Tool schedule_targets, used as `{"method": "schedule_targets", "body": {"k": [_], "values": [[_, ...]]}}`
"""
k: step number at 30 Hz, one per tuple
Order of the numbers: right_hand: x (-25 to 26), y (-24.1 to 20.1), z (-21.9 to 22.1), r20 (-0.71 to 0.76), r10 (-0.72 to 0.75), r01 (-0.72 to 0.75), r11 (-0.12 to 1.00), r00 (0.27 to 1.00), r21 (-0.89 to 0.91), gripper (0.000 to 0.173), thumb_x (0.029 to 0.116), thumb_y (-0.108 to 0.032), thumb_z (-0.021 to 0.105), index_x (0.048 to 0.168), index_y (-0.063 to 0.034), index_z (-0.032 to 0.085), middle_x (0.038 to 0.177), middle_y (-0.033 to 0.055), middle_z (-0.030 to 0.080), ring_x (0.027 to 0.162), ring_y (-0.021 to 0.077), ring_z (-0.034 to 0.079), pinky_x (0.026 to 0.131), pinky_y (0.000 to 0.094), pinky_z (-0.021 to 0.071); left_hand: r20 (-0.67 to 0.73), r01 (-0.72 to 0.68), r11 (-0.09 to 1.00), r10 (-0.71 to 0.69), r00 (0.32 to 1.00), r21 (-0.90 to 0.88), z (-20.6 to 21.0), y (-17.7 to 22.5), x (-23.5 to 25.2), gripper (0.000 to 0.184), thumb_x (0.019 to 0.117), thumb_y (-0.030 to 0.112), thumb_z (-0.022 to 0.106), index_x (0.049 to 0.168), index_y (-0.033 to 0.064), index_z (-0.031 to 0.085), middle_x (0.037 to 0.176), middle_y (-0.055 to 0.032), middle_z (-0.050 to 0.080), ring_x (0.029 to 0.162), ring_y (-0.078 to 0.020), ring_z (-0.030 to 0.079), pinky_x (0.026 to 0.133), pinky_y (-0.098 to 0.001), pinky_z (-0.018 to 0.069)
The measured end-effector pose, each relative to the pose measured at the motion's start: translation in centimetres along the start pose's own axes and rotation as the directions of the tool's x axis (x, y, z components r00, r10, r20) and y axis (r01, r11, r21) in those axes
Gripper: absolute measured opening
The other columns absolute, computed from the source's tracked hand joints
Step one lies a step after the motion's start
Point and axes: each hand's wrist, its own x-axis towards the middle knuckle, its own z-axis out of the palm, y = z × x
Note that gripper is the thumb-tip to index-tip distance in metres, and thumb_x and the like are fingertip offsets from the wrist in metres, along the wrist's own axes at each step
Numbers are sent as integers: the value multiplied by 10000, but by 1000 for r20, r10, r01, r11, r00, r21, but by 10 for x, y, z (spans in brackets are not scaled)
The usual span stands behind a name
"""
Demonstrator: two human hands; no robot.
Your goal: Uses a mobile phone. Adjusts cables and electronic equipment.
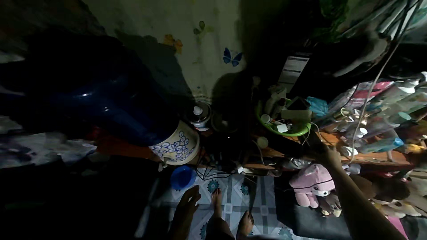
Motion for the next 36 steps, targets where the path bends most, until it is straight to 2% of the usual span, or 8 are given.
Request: {"method": "schedule_targets", "body": {"k": [8, 11, 15, 19, 24, 31, 34, 36], "values": [[5, -6, 14, -96, -32, 36, 999, 995, 31, 709, 925, -427, 747, 1479, -57, 505, 1480, 326, 471, 1336, 566, 454, 1049, 737, 385, 182, 24, 974, -66, 981, 225, 2, 26, 83, 393, 1054, 204, 541, 1403, 24, 549, 1433, -174, 558, 1283, -309, 572, 1012, -519, 511], [-30, -5, 9, -323, -143, 197, 970, 935, 142, 565, 953, -247, 717, 1432, 6, 556, 1434, 360, 490, 1343, 575, 431, 1101, 715, 340, 363, -90, 932, -47, 931, 351, 24, 25, 110, 393, 1052, 193, 533, 1395, 3, 557, 1408, -176, 583, 1264, -270, 591, 1037, -443, 499], [-97, -9, 36, -552, -295, 432, 892, 780, 134, 318, 1011, -171, 561, 1140, 101, 664, 1074, 276, 671, 996, 358, 659, 903, 476, 549, 561, -237, 809, -134, 817, 538, 65, -3, 142, 473, 1078, 272, 495, 1482, 25, 497, 1489, -190, 527, 1375, -296, 518, 1171, -452, 393], [-156, -22, 85, -343, -346, 436, 869, 873, 233, 273, 980, -102, 575, 1096, 120, 684, 987, 252, 707, 897, 306, 703, 848, 441, 585, 564, -249, 720, -233, 792, 647, 107, -42, 164, 600, 1083, 294, 469, 1586, 12, 305, 1608, -217, 364, 1480, -327, 385, 1226, -460, 305], [-189, -33, 142, 109, -428, 357, 848, 897, 391, 295, 976, -108, 615, 1193, 80, 685, 1117, 229, 715, 1011, 295, 716, 933, 452, 582, 446, -262, 716, -77, 891, 647, 149, -68, 189, 658, 1064, 186, 483, 1614, -3, 177, 1681, -194, 200, 1543, -264, 271, 1250, -384, 264], [-194, -115, 92, 538, -432, 237, 888, 724, 394, 275, 945, 70, 545, 1173, 153, 674, 1036, 271, 719, 934, 316, 714, 923, 388, 550, 406, -320, 657, 24, 914, 683, 178, -99, 227, 568, 1015, 76, 498, 1536, -80, 332, 1589, -256, 364, 1492, -314, 363, 1236, -378, 287], [-191, -102, 108, 528, -432, 223, 883, 731, 413, 269, 931, 84, 551, 1155, 162, 678, 991, 269, 723, 882, 309, 718, 872, 365, 566, 384, -285, 603, -39, 922, 745, 184, -93, 234, 504, 1029, 108, 499, 1497, -55, 411, 1532, -247, 443, 1433, -327, 446, 1189, -418, 365], [-180, -94, 111, 669, -373, 161, 920, 643, 358, 258, 985, 88, 526, 1191, 205, 630, 1081, 295, 706, 967, 310, 707, 880, 286, 538, 383, -294, 564, -43, 923, 772, 184, -97, 241, 478, 1028, 109, 511, 1475, -48, 446, 1499, -245, 482, 1400, -339, 483, 1166, -442, 393]]}}
